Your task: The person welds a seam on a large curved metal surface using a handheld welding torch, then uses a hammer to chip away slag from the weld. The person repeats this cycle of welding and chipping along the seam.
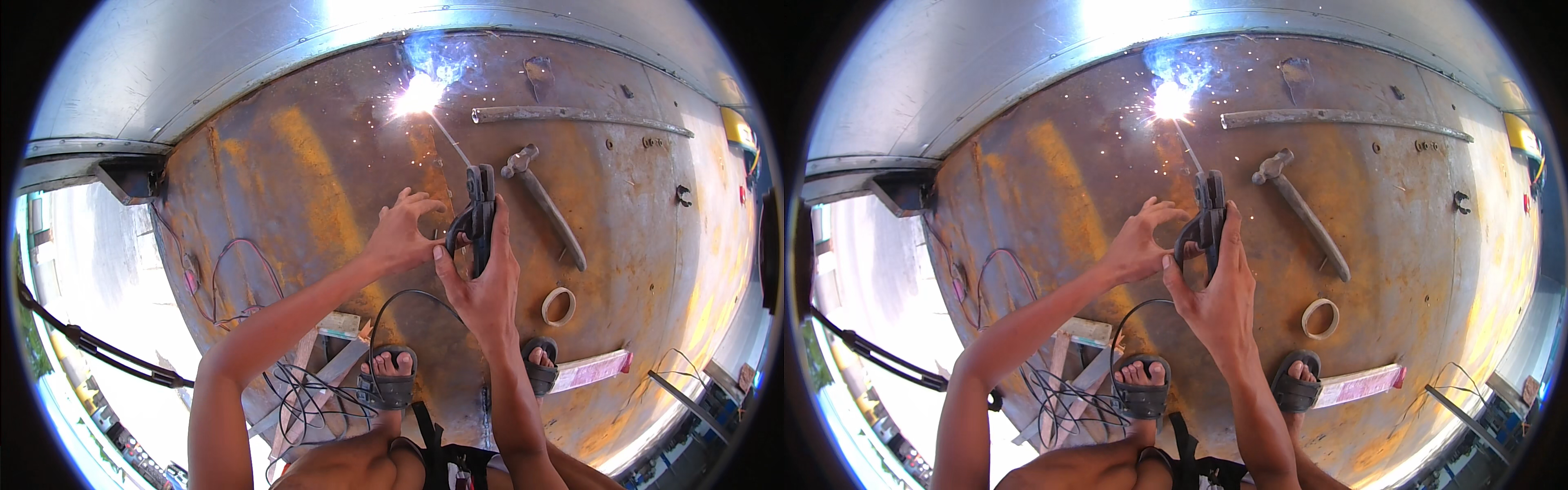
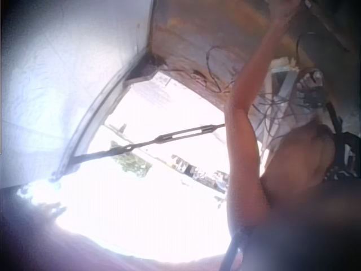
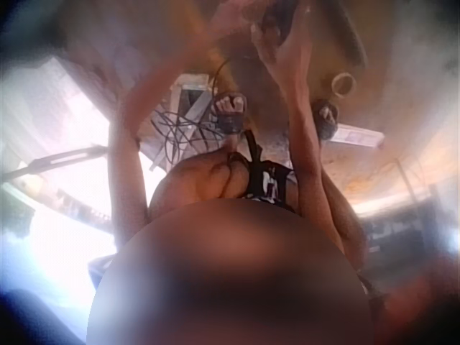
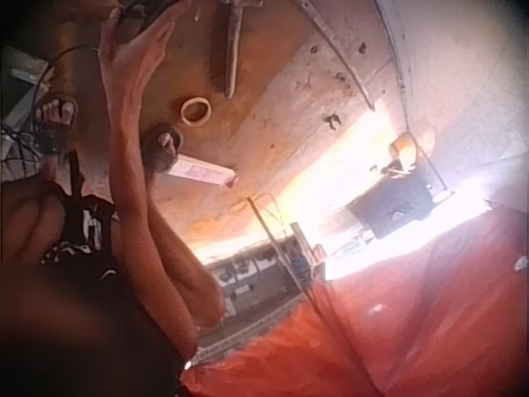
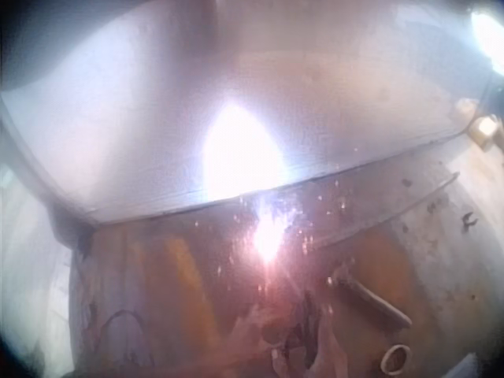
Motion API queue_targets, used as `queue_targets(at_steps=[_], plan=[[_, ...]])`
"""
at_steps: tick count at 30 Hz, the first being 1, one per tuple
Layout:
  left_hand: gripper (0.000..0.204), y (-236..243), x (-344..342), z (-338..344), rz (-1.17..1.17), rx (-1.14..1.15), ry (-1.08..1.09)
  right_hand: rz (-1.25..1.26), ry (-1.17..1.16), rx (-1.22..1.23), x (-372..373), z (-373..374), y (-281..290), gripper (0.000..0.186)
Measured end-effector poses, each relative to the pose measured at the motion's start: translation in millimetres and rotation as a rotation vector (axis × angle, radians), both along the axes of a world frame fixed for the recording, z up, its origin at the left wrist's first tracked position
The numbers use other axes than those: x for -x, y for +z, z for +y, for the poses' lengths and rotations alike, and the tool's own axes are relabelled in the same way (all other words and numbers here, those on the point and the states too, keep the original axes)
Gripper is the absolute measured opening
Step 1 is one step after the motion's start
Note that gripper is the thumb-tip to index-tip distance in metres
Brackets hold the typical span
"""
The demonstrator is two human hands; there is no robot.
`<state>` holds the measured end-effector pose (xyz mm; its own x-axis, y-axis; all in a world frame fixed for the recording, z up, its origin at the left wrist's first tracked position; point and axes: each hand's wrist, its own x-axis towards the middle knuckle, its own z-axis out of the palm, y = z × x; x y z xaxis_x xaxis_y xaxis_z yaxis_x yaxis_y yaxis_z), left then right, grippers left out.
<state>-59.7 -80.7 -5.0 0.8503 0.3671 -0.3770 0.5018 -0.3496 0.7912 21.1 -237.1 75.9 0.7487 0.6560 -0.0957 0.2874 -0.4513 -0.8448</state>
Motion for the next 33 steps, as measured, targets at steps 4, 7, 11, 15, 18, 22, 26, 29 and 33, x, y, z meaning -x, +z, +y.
queue_targets(at_steps=[4,7,11,15,18,22,26,29,33], plan=[[0.080,3.1,-0.1,0.1,0.008,0.007,0.003,-0.008,0.004,-0.015,-0.1,0.5,0.1,0.097],[0.081,4.8,-0.6,0.1,0.013,0.011,0.009,0.003,0.000,-0.011,0.3,-0.3,-1.4,0.098],[0.082,5.2,-0.7,0.2,0.026,0.012,0.001,-0.016,0.007,-0.019,0.1,-1.0,-2.7,0.098],[0.081,9.2,-0.8,-1.0,0.043,-0.001,-0.004,0.016,-0.001,-0.004,0.3,-1.1,-0.7,0.099],[0.081,5.3,0.2,-0.3,0.040,-0.005,-0.005,0.007,0.005,-0.007,0.6,-1.2,-1.1,0.099],[0.081,3.1,-0.2,0.2,0.037,0.005,-0.012,-0.021,0.013,-0.026,0.1,-2.7,-6.6,0.099],[0.081,1.3,-0.3,0.4,0.022,-0.008,-0.023,-0.007,0.004,-0.030,0.2,-3.1,-6.1,0.098],[0.081,-2.1,1.4,0.4,0.021,-0.028,-0.020,-0.002,0.008,-0.039,0.7,-2.1,-6.3,0.098],[0.082,-6.4,2.0,1.2,0.009,0.000,-0.024,-0.018,0.013,-0.026,0.8,-2.3,-4.8,0.098]])
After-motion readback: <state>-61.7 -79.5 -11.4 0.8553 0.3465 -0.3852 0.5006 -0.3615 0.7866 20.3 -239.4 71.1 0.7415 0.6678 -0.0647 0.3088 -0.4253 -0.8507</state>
